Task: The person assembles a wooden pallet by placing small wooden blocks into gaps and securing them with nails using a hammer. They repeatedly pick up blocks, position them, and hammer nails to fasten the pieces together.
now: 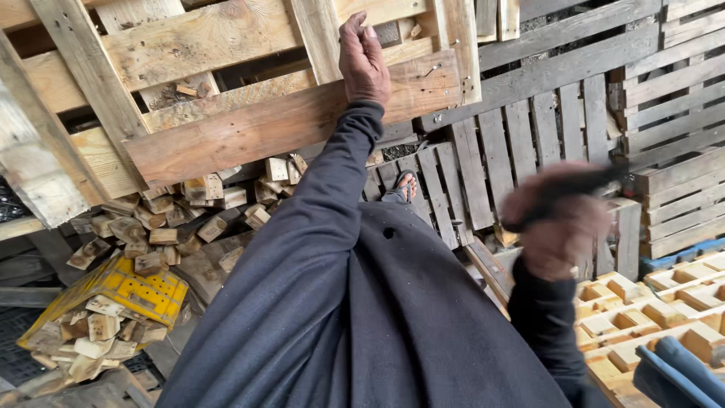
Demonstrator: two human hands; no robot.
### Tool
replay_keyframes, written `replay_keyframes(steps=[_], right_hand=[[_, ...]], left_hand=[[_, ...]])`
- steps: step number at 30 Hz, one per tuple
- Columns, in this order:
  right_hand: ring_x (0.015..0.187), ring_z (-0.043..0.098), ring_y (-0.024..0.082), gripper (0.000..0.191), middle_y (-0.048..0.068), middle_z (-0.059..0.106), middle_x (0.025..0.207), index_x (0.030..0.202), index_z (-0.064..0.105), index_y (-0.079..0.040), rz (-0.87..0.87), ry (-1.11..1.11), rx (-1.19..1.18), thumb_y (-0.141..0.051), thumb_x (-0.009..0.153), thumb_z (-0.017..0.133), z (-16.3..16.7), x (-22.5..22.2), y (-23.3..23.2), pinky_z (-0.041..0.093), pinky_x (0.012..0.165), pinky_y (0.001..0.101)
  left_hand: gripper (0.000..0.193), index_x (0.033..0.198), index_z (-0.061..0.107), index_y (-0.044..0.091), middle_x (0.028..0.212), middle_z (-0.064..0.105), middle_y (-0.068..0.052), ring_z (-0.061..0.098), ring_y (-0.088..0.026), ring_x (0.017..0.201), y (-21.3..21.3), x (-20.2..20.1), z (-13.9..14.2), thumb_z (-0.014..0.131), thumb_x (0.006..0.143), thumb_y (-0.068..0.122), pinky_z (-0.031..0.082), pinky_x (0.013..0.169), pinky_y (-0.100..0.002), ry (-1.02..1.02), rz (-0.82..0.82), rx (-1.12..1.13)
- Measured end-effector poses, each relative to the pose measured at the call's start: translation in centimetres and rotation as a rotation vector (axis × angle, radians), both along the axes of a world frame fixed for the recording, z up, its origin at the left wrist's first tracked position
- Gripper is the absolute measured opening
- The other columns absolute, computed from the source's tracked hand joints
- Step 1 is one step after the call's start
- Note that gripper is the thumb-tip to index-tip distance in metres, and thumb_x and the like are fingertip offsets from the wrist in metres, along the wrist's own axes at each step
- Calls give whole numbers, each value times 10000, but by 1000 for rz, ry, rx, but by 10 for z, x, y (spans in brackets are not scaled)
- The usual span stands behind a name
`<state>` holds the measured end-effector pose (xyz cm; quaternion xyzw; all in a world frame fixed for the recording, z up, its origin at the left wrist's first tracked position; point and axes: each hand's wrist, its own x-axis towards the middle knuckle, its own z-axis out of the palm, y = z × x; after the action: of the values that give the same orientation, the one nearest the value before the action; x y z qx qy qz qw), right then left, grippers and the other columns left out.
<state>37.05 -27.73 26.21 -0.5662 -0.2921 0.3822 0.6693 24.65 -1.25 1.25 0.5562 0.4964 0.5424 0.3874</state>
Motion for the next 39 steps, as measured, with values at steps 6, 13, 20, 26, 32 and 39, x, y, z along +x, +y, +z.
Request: replay_keyframes(steps=[6,13,20,26,32,39], right_hand=[[626,600,164,602,87,628,798,1125,625,-70,-40,-469,234,-610,1056,370,7,2,21,510,550,300],[487,613,179,398,64,601,650,1019,568,-45,332,-519,-759,-374,1109,363,-4,-23,13,499,467,293],[790,656,156,401,71,684,975,1218,614,-101,-9,-264,58,-470,1151,472,-19,7,4,584,753,266],[859,677,160,321,73,689,1032,1244,575,-108,262,-333,-828,-402,1161,478,-47,-43,32,603,809,271],[801,645,180,325,90,668,962,1204,576,-62,51,-188,227,-377,1151,514,34,44,-8,565,750,280],[733,608,204,340,111,642,881,1158,578,-9,251,-365,-797,-347,1139,556,-73,-48,33,520,682,290]], left_hand=[[204,1328,515,72,1080,625,-43,636,-134,975,-6,-2,1,490,1133,123,575,896,-295,-14,-26,140],[204,1323,482,68,1096,565,-68,613,-135,995,-11,1,-14,468,1128,125,553,924,-282,57,8,138],[181,1294,494,66,1112,594,-68,634,-172,1021,-8,0,-3,488,1131,144,559,951,-313,-18,6,107],[185,1287,502,61,1073,566,-79,595,-172,948,-6,-3,4,504,1122,143,542,890,-297,58,19,81],[185,1289,502,67,1077,567,-82,609,-190,961,-10,0,1,508,1120,143,560,933,-303,-7,-20,58],[188,1279,495,50,1120,600,-110,627,-222,1015,-10,-3,10,503,1117,143,540,947,-325,-12,-23,56]])
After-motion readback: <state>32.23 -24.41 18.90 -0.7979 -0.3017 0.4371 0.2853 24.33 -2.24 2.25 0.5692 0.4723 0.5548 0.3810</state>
